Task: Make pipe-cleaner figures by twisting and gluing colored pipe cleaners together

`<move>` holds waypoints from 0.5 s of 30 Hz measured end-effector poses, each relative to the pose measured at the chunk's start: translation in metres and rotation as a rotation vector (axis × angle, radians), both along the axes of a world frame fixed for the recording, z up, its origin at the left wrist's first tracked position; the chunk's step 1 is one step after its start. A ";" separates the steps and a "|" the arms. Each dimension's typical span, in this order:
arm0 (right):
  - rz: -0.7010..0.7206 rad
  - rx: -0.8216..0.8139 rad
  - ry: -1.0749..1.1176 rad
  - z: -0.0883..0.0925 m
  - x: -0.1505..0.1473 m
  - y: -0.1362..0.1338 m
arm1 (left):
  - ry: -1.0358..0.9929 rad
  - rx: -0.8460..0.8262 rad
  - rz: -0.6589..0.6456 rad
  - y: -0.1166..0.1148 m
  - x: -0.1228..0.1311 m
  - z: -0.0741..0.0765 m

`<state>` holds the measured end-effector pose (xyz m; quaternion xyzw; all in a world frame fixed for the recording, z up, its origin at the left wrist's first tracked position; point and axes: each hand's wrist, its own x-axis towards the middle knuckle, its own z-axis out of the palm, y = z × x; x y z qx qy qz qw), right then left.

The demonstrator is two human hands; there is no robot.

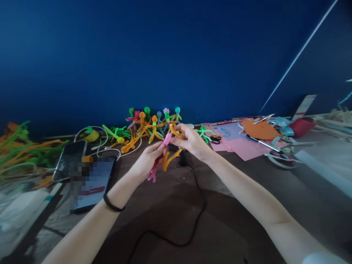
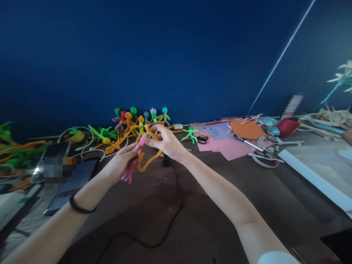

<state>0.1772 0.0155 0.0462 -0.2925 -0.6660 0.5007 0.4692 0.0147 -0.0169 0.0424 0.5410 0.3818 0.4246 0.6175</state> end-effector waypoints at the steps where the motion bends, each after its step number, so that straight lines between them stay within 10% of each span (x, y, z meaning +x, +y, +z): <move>1: 0.019 0.000 -0.011 0.000 0.000 0.000 | -0.010 -0.015 -0.026 -0.001 0.001 0.001; 15: 0.109 0.153 0.046 0.003 -0.003 -0.008 | -0.232 -0.177 -0.221 0.000 -0.001 0.000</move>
